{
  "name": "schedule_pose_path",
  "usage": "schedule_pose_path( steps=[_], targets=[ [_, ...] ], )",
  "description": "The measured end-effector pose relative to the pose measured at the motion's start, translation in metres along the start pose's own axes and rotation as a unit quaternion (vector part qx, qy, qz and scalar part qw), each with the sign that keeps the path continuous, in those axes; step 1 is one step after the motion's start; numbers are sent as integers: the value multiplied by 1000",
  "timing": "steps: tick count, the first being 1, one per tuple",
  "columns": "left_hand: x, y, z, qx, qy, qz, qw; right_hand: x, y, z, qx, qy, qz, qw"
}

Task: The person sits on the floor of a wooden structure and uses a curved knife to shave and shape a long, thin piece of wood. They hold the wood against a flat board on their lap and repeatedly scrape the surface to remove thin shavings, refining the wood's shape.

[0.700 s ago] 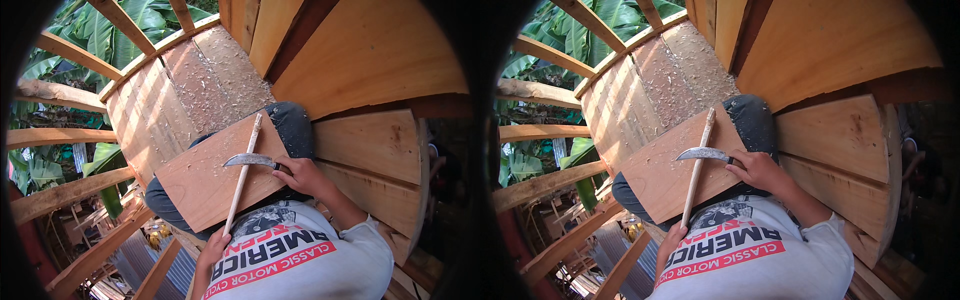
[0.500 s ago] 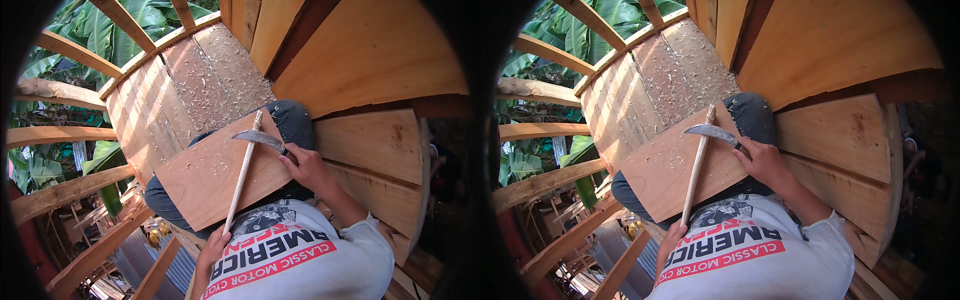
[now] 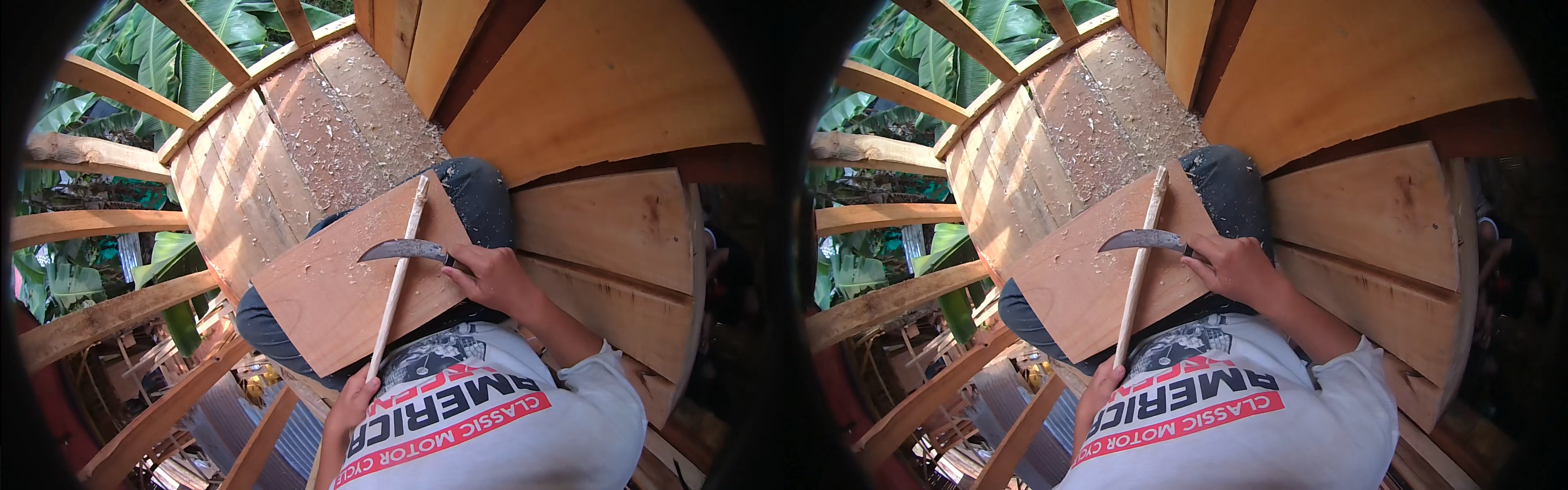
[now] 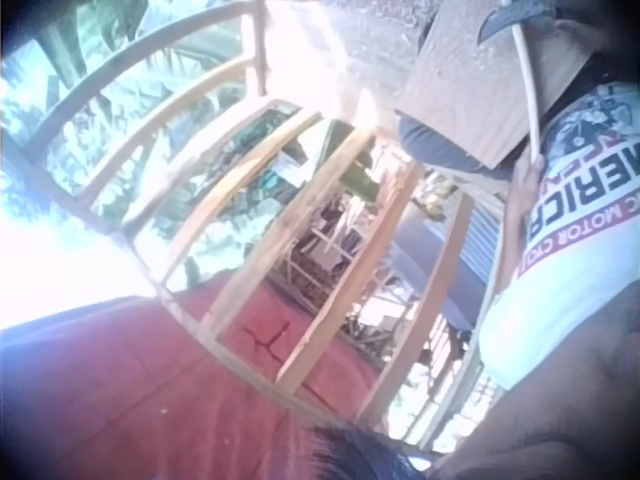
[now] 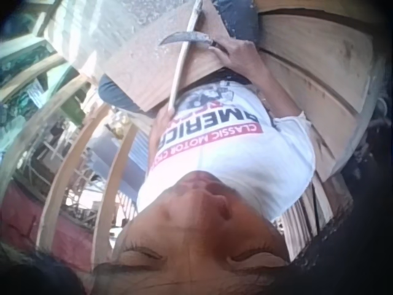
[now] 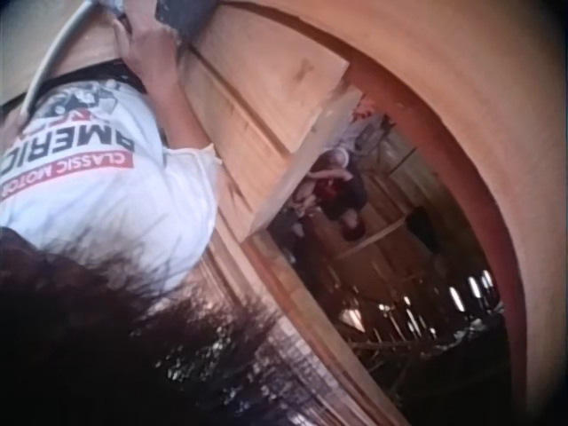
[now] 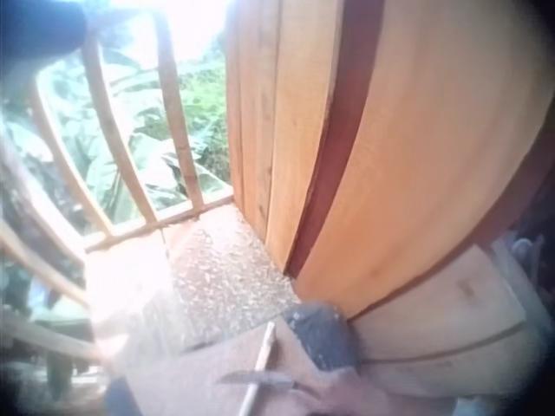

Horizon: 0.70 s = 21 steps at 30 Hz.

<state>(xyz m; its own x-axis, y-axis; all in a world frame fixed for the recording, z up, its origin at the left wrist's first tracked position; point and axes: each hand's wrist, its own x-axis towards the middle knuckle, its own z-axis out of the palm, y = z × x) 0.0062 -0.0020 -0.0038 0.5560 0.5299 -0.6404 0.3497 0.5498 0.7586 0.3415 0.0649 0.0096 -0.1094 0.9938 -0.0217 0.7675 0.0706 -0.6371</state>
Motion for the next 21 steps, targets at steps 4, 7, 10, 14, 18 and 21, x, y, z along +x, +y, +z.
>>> schedule_pose_path(
  steps=[4, 7, 10, 14, 18, 21],
  targets=[
    [1, 7, 1, -13, 5, -23, 1000, 14, 10, -1, 30, 88, 102, 990],
    [1, 6, -3, 3, -5, -17, 1000, 9, 3, 3, 11, 82, 61, 995],
    [3, 9, -3, -12, -14, -46, 999, 16, 17, -7, -5, 66, 55, 996],
    [-2, -1, -2, -2, -4, -16, 1000, 9, 7, 3, 29, 84, 38, 995],
    [-2, -5, 1, -17, 2, -18, 1000, 22, 36, -16, 20, 167, 143, 975],
    [-6, 8, -2, 7, -4, -31, 999, 8, 25, -13, 57, 123, 88, 987]
  ],
)
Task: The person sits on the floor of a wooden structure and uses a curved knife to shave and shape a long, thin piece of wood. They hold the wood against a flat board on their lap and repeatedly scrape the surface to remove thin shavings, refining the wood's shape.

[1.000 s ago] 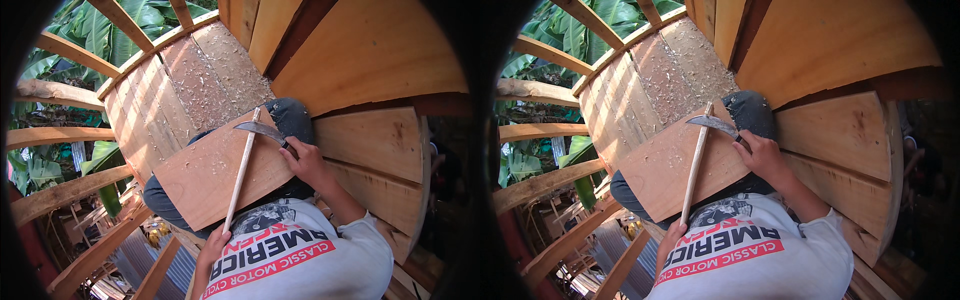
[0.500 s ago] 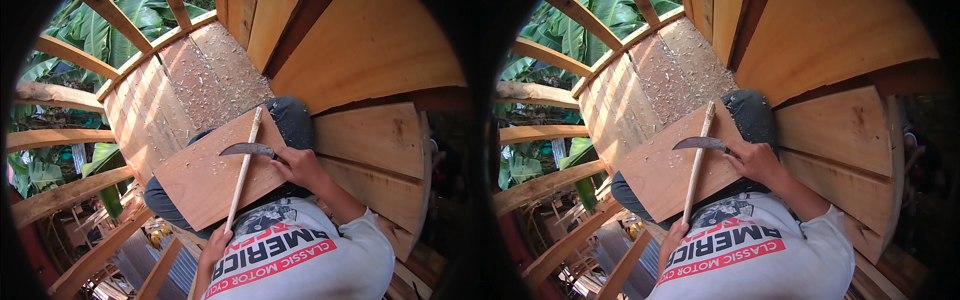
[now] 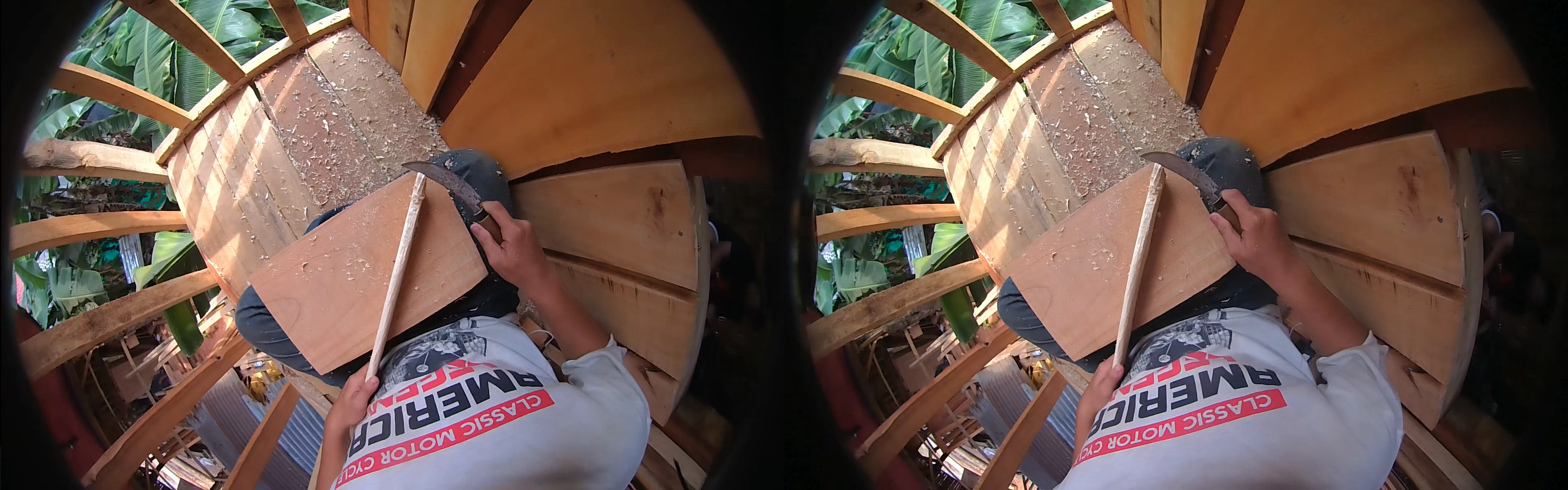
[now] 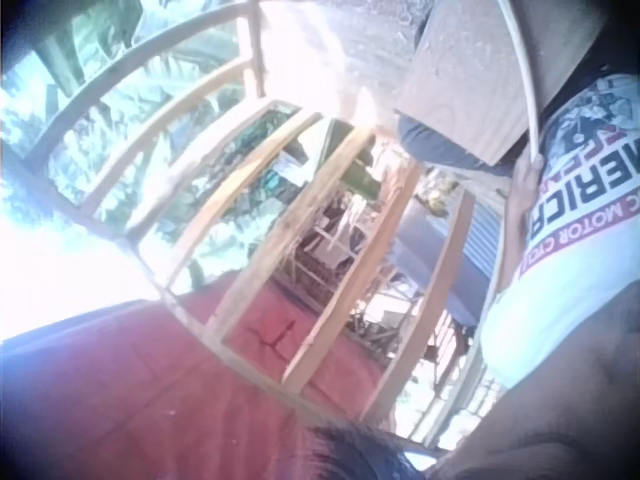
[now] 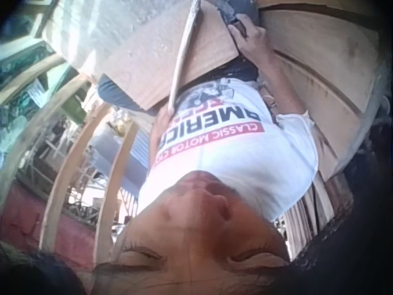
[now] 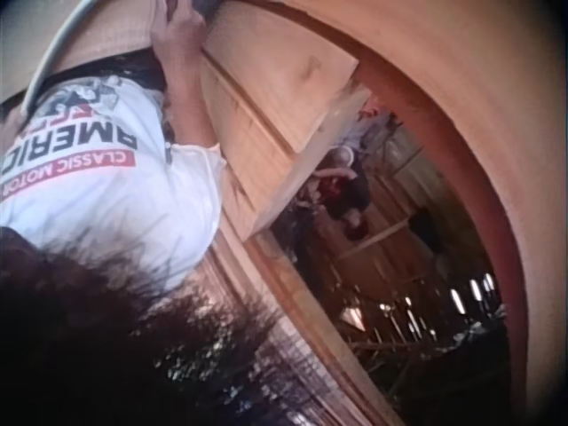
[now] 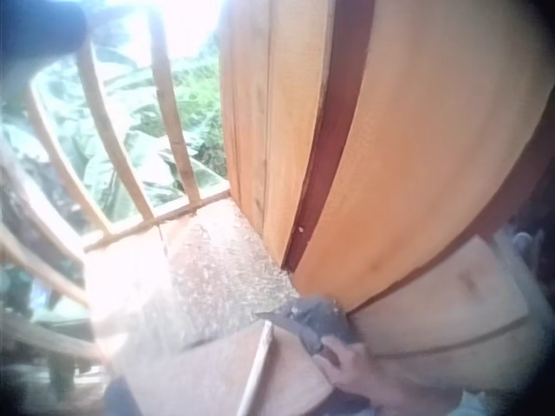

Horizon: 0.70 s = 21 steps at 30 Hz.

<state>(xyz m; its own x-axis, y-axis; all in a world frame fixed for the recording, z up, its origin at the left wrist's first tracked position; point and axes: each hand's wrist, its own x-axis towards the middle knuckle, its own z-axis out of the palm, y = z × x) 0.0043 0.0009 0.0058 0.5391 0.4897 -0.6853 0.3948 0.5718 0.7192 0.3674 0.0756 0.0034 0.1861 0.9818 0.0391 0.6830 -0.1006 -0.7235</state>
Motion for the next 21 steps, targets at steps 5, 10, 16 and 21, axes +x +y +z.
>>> schedule_pose_path(
  steps=[5, 10, 16, 21],
  targets=[
    [2, -4, 2, -12, 0, 11, 1000, -7, 6, 6, 77, 0, 64, 995],
    [2, -7, -2, 7, -6, 13, 1000, -21, -11, 20, 132, -52, 41, 989],
    [2, 6, 5, 14, 37, 48, 998, -16, -5, 27, -16, -26, -28, 999],
    [3, -2, -1, -23, 0, 27, 999, -17, -17, 22, -53, -99, -19, 993]
  ],
)
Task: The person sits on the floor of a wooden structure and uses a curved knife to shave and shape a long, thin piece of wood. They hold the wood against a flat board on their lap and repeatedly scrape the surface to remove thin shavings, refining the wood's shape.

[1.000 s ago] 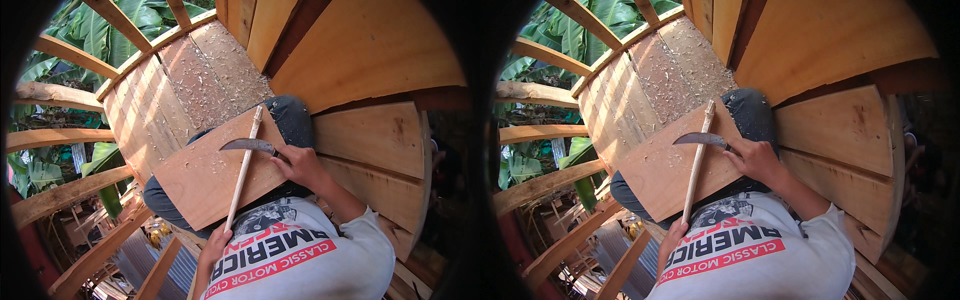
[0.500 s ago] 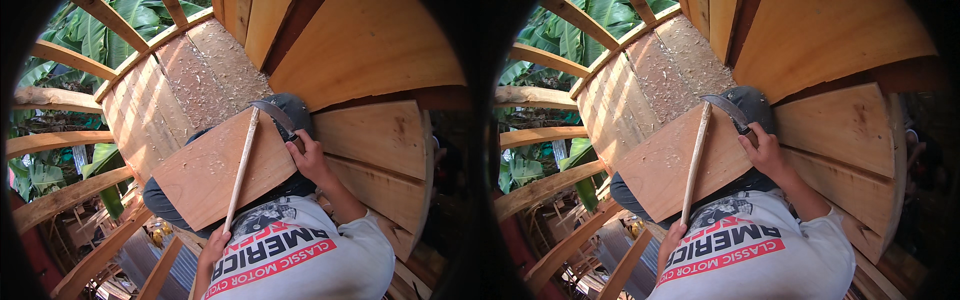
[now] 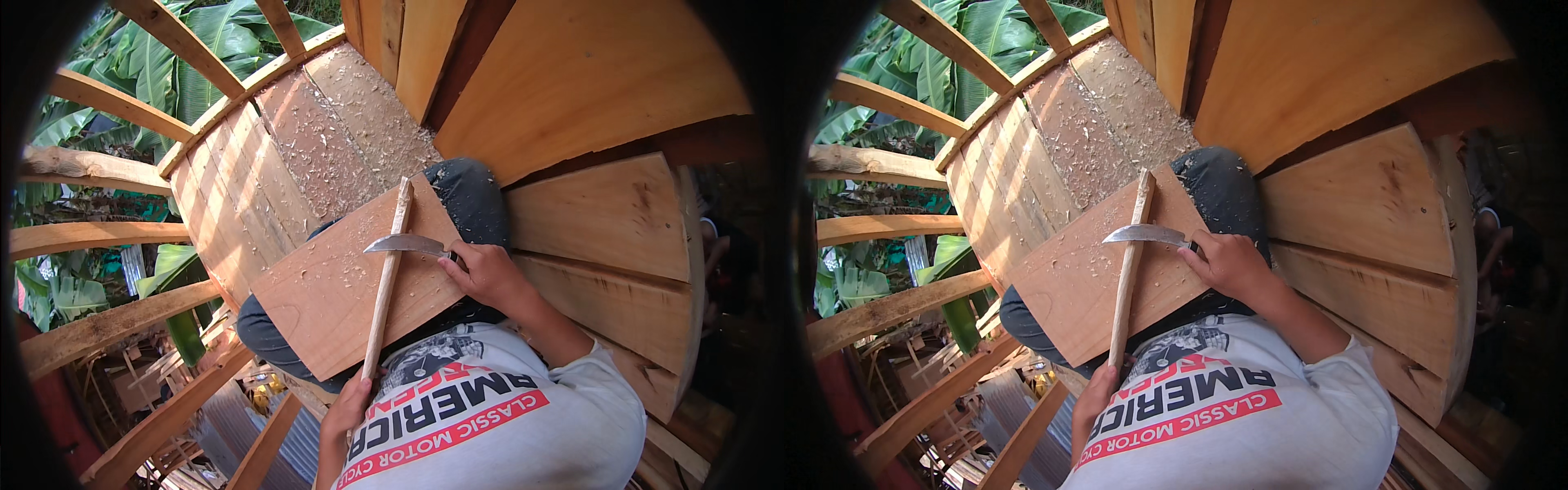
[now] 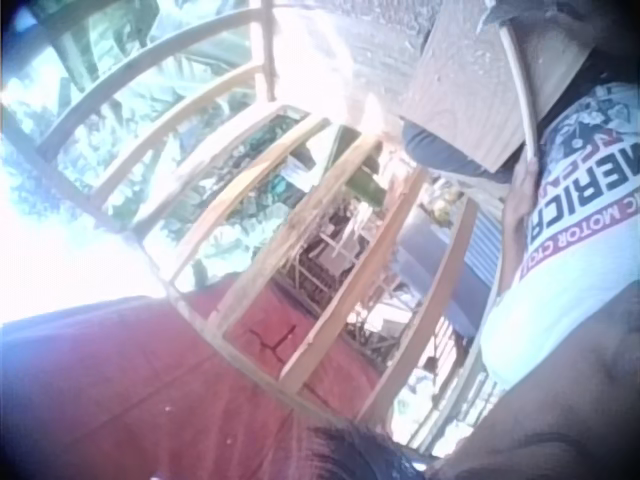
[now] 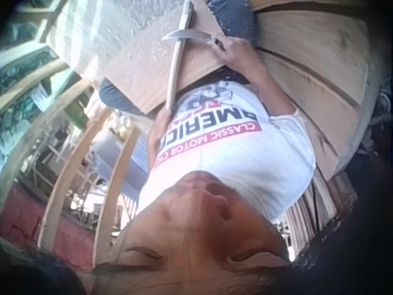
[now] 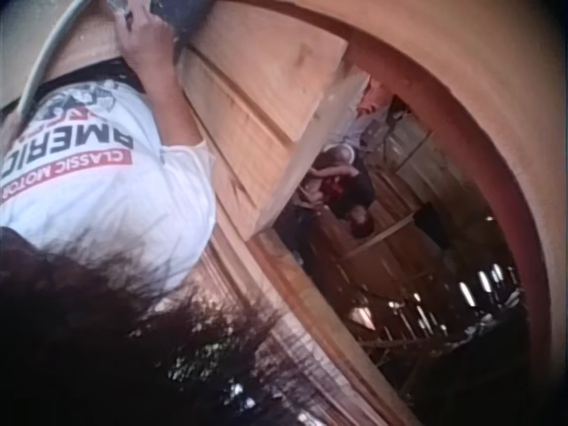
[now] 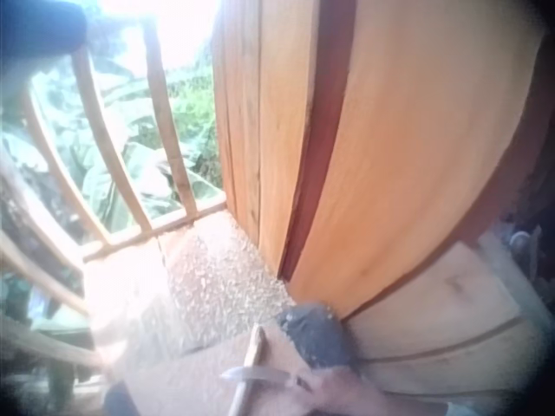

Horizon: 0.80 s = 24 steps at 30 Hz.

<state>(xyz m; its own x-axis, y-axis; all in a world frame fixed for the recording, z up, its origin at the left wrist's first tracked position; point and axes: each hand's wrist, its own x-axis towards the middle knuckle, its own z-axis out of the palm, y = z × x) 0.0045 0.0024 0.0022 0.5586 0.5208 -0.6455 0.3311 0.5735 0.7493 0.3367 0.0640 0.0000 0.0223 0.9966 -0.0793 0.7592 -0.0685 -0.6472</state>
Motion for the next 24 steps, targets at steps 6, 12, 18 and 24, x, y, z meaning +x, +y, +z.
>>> schedule_pose_path(
  steps=[6, 12, 18, 24],
  targets=[
    [-1, -6, -1, -90, -8, -59, 994, 2, 1, 1, -99, -1, -1, 995],
    [-3, -16, 2, -207, 1, -112, 972, 26, 17, -3, -194, 48, -6, 980],
    [-1, -32, 5, -255, 4, -98, 962, 36, 11, -3, -220, 59, 0, 974],
    [-4, -43, 5, -258, -2, -87, 962, 54, 28, -20, -208, 103, 67, 970]
  ],
)
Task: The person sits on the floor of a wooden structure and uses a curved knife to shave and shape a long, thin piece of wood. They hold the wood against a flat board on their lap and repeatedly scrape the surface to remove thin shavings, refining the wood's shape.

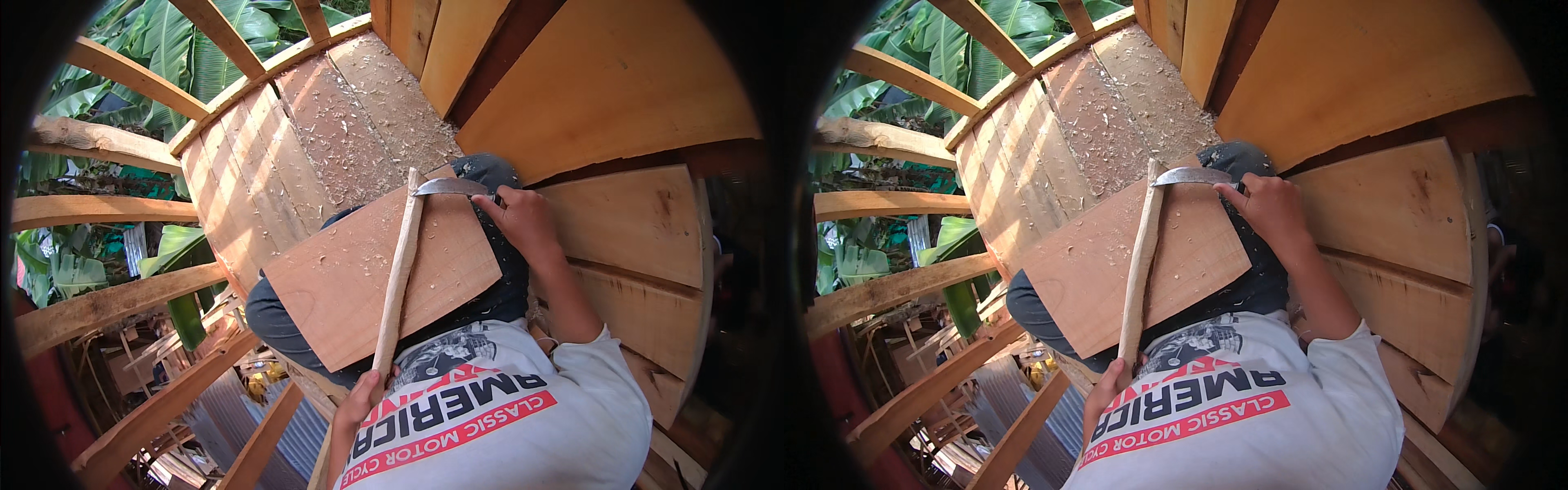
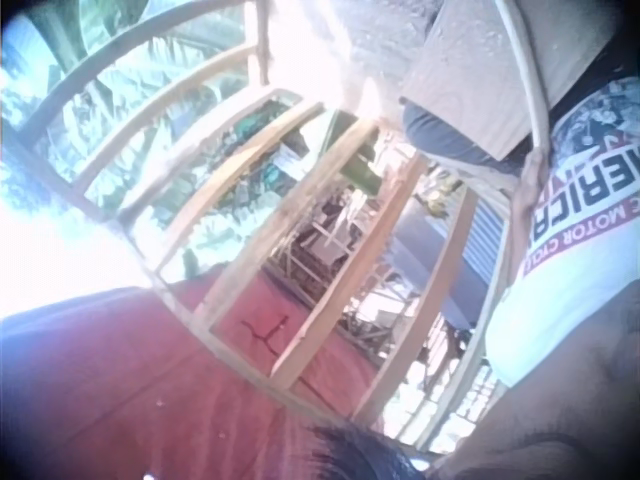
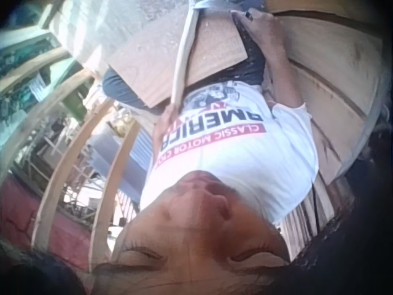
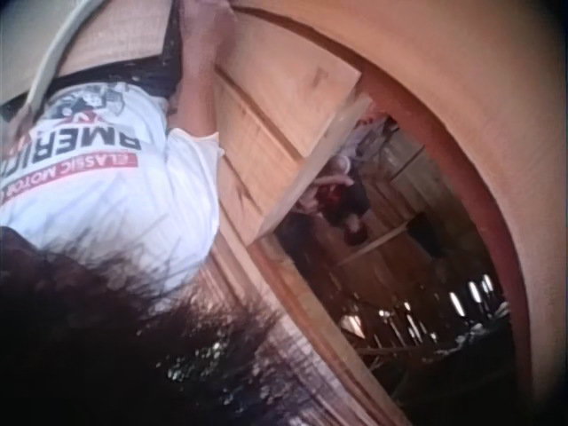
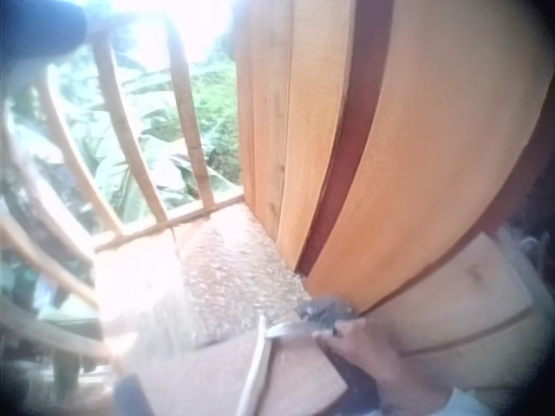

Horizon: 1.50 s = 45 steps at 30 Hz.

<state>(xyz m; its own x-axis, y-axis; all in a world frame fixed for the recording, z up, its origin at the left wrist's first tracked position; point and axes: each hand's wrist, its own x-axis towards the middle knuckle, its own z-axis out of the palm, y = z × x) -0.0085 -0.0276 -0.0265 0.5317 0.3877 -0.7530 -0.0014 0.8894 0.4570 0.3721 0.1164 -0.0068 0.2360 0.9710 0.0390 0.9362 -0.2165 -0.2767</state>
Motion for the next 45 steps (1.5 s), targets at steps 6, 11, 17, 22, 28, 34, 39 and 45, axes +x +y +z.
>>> schedule_pose_path(
  steps=[6, 11, 17, 22, 28, 34, 39, 45],
  targets=[
    [1, 5, -6, 15, -26, -1, 1000, -25, -33, 1, 28, -56, -78, 995],
    [-6, 9, 6, -17, 17, -16, 1000, -20, -35, 16, 17, -39, -92, 995],
    [-4, 10, 9, -2, 7, -8, 1000, -1, -21, 15, -19, 7, -104, 994],
    [-3, 0, 2, -4, 13, 15, 1000, 10, -26, 3, -15, 10, -85, 996],
    [-15, 11, 0, 106, 15, 28, 994, -19, -47, 6, 104, -124, -89, 983],
    [-31, 80, 43, 406, 216, 189, 868, -17, -67, -9, 256, -55, -100, 960],
    [-33, 85, 57, 431, 353, 284, 780, 7, -85, -20, 199, 37, -186, 962],
    [-40, 72, 69, 430, 407, 328, 736, 48, -61, -24, 131, 164, -176, 962]
  ],
)
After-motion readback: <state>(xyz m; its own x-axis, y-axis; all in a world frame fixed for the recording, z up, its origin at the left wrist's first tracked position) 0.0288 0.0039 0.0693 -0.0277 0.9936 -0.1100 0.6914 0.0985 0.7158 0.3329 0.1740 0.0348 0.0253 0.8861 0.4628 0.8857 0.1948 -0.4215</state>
